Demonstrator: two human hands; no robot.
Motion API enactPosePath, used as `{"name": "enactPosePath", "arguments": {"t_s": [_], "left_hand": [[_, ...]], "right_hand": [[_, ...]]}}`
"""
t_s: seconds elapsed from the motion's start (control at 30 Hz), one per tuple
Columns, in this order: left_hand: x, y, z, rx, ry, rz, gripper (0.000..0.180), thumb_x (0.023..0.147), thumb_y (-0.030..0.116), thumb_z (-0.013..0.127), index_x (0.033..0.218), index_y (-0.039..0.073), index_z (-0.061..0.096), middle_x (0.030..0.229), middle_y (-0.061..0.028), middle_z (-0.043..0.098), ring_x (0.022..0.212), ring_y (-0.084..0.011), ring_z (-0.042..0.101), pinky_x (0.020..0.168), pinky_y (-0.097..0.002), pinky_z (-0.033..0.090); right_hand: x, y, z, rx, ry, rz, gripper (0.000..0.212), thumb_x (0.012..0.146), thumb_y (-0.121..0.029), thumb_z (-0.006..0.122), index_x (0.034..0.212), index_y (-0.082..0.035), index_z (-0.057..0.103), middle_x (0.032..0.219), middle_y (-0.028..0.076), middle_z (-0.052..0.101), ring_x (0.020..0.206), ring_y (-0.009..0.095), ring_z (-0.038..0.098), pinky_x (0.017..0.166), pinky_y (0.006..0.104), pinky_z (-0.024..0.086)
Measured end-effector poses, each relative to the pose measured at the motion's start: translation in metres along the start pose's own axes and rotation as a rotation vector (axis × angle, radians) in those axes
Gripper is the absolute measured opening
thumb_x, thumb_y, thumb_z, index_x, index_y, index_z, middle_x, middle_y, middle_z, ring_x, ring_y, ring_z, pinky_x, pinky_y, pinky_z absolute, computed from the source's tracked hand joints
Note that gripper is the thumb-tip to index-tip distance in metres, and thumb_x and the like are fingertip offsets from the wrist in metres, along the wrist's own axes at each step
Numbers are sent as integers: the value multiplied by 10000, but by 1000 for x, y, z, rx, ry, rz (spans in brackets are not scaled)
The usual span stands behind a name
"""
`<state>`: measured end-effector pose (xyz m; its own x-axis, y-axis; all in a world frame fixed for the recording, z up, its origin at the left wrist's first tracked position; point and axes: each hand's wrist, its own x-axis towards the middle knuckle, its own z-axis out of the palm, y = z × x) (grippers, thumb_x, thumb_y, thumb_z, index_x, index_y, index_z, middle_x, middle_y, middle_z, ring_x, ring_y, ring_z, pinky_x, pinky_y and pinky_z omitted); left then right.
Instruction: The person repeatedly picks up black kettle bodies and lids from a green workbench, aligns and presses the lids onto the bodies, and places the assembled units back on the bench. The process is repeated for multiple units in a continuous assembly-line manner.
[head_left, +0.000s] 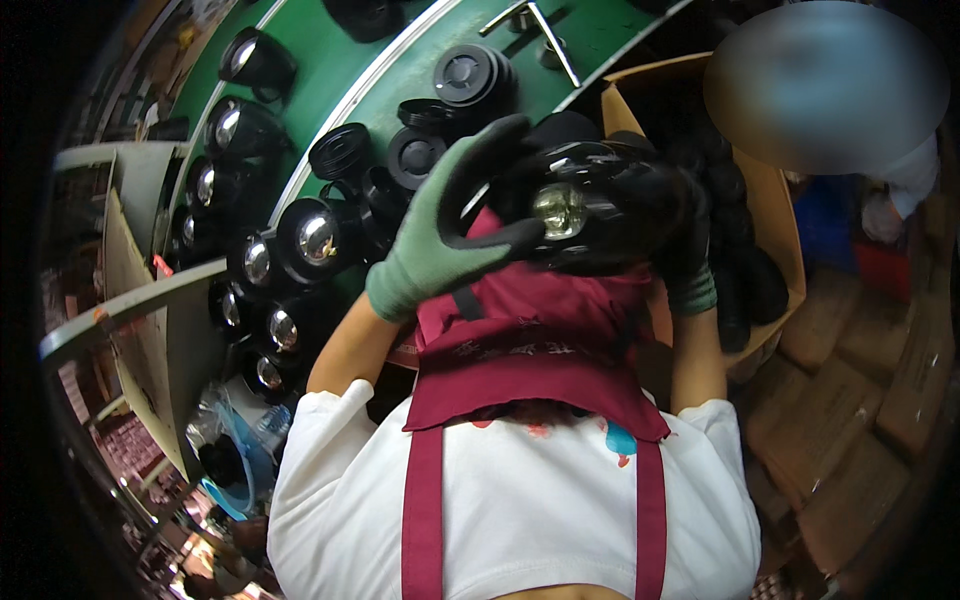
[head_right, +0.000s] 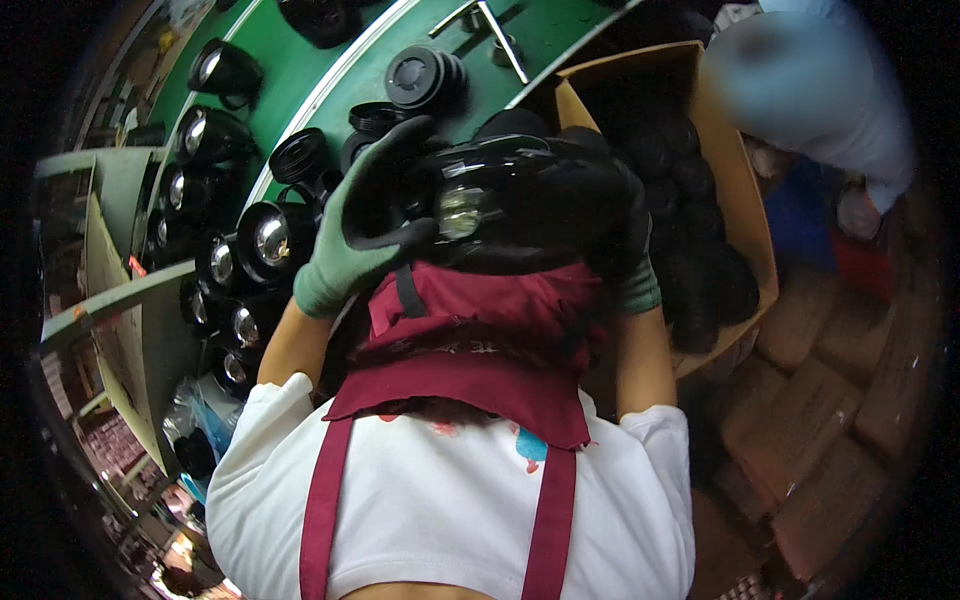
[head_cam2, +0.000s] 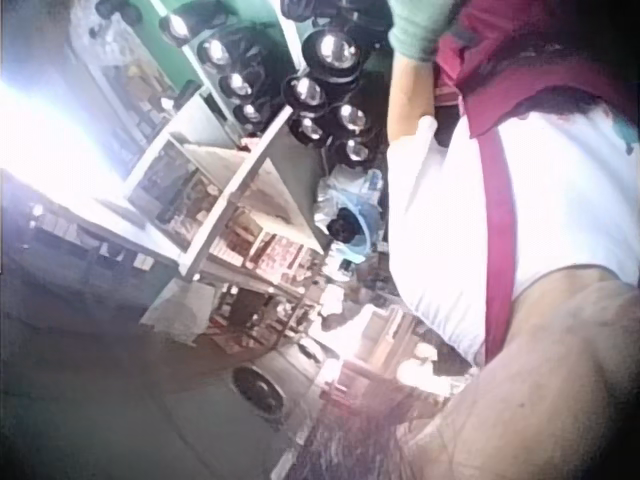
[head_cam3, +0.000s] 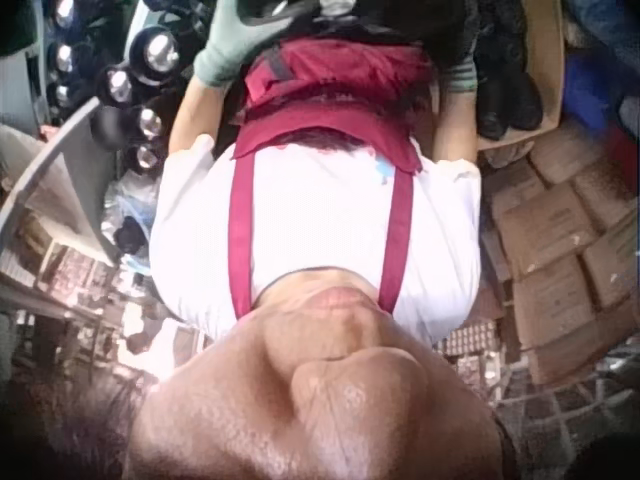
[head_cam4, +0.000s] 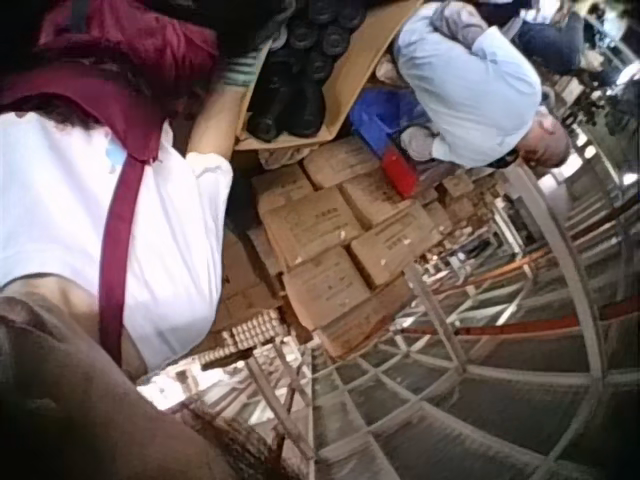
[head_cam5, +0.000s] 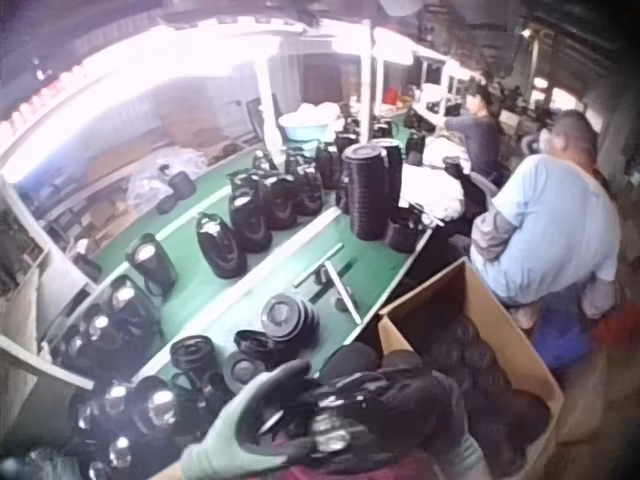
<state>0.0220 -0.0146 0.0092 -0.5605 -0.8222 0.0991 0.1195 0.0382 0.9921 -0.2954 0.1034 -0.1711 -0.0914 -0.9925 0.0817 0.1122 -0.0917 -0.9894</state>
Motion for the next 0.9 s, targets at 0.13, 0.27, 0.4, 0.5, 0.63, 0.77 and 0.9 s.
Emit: {"name": "enactPosePath", "arguments": {"t_s": [0.13,0.27,0.4,0.5,0.63,0.77,0.9], "left_hand": [[-1,19,26,652,-20,407,833,656,319,904,1375,74,562,1414,-167,492,1301,-399,496,1101,-516,391],[-1,8,42,983,-38,571,603,667,508,831,1151,163,725,1367,-113,533,1339,-408,439,1093,-595,337],[-3,-2,47,845,-128,592,606,676,478,835,1170,154,698,1320,-87,563,1302,-434,445,1062,-589,302],[-13,-17,54,807,-53,611,619,665,457,839,1175,138,693,1289,-95,573,1269,-433,463,1057,-584,302],[-42,-50,50,869,-28,610,581,669,396,847,1167,140,695,1265,-97,580,1240,-426,478,1054,-552,329],[-54,-85,-7,757,-497,267,457,704,245,865,1118,144,699,1236,-81,625,1147,-358,568,997,-469,446],[-17,-67,15,695,-135,192,826,742,354,859,1429,60,507,1432,-148,515,1350,-365,466,1121,-488,365]], "right_hand": [[-24,33,-1,-237,132,-15,532,1060,-351,497,1497,-61,407,1464,136,505,1343,281,494,1138,432,423],[-18,9,29,-219,160,-42,522,1047,-384,497,1459,-64,474,1426,139,541,1321,289,519,1112,440,449],[-18,-4,34,-206,140,-28,513,1009,-349,553,1428,-56,509,1408,131,562,1313,288,529,1116,430,440],[-9,-6,26,-166,138,41,507,982,-322,596,1406,-51,536,1395,124,577,1307,287,536,1120,423,433],[25,-76,1,77,158,234,502,944,-287,652,1375,-43,571,1377,116,599,1300,286,546,1124,414,424],[53,-155,-1,-156,24,205,499,907,-252,709,1345,-35,606,1359,107,620,1292,285,555,1129,405,414],[71,-119,67,-1123,-279,-159,484,883,-254,719,1311,-48,622,1277,136,653,1211,277,609,1024,392,483]]}}
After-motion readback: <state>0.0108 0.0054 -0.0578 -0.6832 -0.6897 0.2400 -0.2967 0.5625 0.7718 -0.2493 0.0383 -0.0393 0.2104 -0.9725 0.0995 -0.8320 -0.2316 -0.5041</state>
